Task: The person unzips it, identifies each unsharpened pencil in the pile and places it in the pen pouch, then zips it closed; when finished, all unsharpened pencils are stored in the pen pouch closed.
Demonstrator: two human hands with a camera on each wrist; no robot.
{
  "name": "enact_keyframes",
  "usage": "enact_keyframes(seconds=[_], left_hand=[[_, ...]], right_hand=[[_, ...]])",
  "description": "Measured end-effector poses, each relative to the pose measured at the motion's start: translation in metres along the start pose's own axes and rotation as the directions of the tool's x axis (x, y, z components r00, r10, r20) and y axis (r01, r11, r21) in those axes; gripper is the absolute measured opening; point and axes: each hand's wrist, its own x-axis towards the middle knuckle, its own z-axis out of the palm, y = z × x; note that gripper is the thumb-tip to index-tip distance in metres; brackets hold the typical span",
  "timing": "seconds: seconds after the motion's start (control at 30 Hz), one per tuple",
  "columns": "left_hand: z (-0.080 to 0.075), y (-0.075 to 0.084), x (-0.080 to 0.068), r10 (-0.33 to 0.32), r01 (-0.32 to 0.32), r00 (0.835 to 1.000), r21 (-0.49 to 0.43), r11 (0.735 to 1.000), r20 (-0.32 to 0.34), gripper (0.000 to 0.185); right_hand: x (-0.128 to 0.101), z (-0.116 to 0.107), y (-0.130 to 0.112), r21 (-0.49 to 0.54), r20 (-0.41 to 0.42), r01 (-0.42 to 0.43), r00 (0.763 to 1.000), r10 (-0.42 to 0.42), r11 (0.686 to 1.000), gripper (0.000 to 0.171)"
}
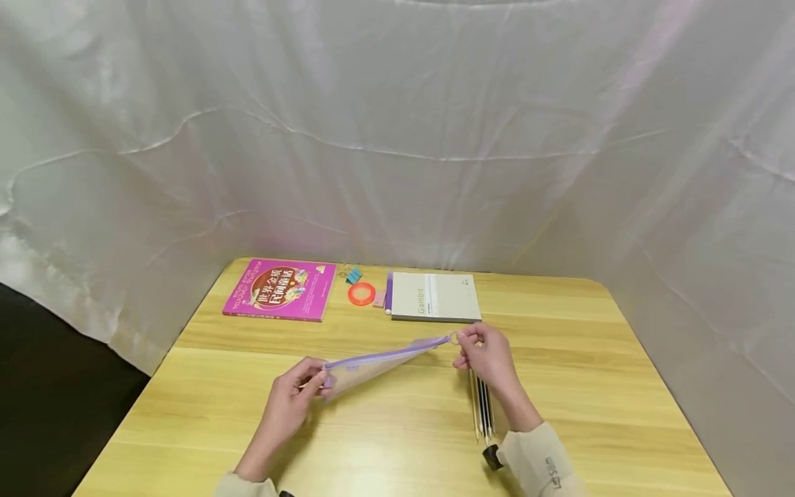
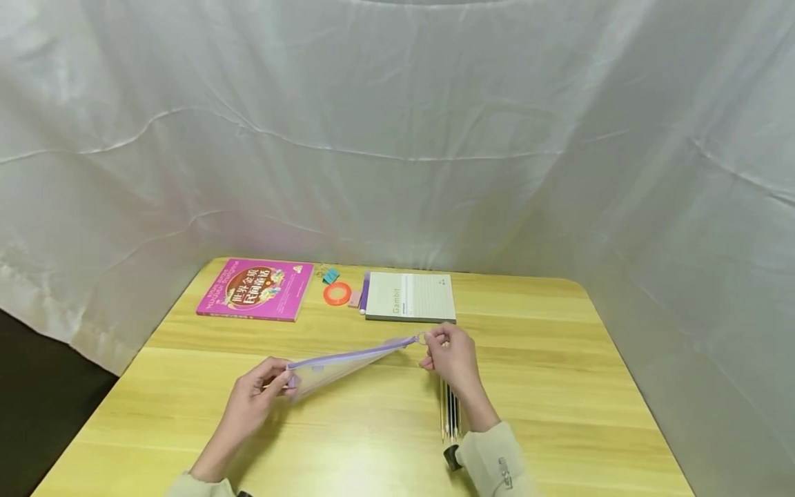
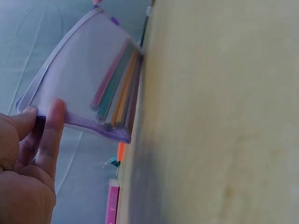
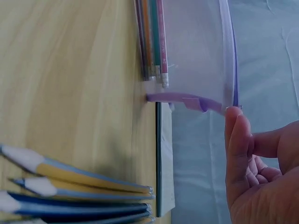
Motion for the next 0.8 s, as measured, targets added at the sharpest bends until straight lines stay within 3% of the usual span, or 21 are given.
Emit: enact_keyframes(seconds=[0.13,0.47,0.8], left_hand=[[-0.0024,-0.001,0.0015,-0.015,0.014,0.999,0.015,1.0,0.035,0.009],[0.0011,-0.0016,0.0038,-0.005,0.004,1.0,0.051,0.999,0.028,0.008],[-0.0046,-0.0019,0.0055,0.002,-0.005,0.997,0.04,0.999,0.076,0.008]], right_hand=[[0.0033,-0.0112,0.0011,-0.003,0.051,-0.031,0.998,0.031,1.0,0.016],[0.0019,-0.0101,0.0034,0.012,0.011,-0.053,0.999,0.053,0.999,0.015],[-0.0001,-0.0061,0.0031,0.053,0.014,-0.036,0.999,0.035,0.998,0.018]])
